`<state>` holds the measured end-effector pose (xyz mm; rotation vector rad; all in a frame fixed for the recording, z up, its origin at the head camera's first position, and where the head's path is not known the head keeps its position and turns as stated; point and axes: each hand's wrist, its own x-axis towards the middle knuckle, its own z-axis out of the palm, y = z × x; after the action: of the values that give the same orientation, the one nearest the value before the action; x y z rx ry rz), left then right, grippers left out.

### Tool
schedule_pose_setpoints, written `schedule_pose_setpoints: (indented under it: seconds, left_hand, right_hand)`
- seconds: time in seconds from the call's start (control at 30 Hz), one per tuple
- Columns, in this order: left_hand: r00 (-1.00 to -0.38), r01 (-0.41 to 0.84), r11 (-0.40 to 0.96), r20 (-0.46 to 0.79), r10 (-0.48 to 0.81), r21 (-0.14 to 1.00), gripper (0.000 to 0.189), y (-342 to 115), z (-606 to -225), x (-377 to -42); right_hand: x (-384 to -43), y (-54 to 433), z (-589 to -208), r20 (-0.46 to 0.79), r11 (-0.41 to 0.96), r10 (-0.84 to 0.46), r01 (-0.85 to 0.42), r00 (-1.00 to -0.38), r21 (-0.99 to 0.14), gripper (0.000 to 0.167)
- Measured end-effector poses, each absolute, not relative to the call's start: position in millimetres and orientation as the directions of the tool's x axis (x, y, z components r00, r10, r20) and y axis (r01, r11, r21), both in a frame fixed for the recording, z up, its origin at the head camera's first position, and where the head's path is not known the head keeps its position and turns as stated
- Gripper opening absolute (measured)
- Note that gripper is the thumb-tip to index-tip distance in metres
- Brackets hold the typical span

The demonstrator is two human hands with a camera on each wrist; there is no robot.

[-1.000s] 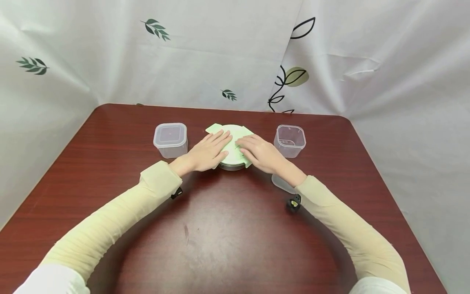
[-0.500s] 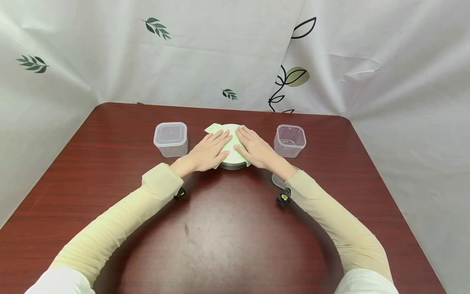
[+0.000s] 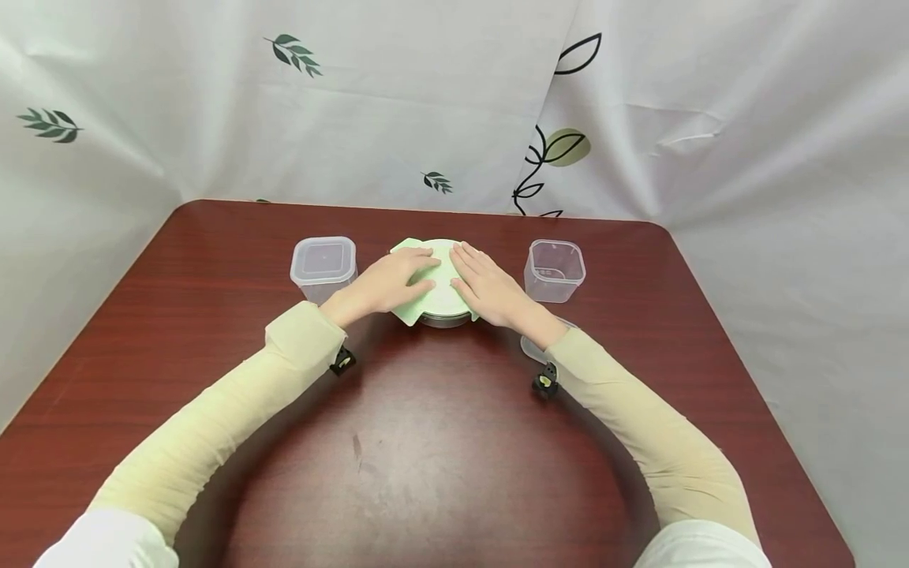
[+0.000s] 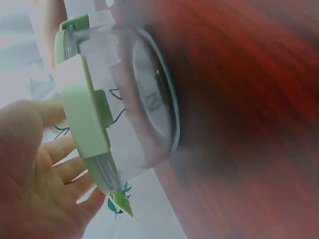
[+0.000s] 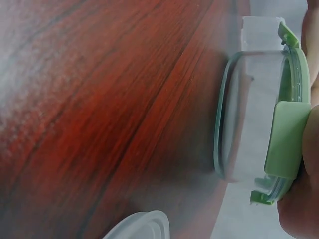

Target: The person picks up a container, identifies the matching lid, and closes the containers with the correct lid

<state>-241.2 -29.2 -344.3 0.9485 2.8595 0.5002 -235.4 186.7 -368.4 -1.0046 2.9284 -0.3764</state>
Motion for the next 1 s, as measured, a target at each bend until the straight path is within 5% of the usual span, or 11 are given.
schedule_pose_setpoints:
  seconds: [0.4,1.0]
  left_hand:
    - [-0.926,0.366,0.851,0.062,0.372,0.377,0.036,-24.1,-340.6,-260.7]
    - [-0.966,0.242,0.886,0.008,0.26,0.395,0.025,-21.4,-336.9,-272.9]
  right_hand:
    - [-236.0,186.5,-369.7,0.047,0.768,-0.603,-0.595,-0.796,-0.235,0.058]
    - [-233.5,186.5,-366.8,0.035,0.773,-0.596,-0.586,-0.802,-0.242,0.057]
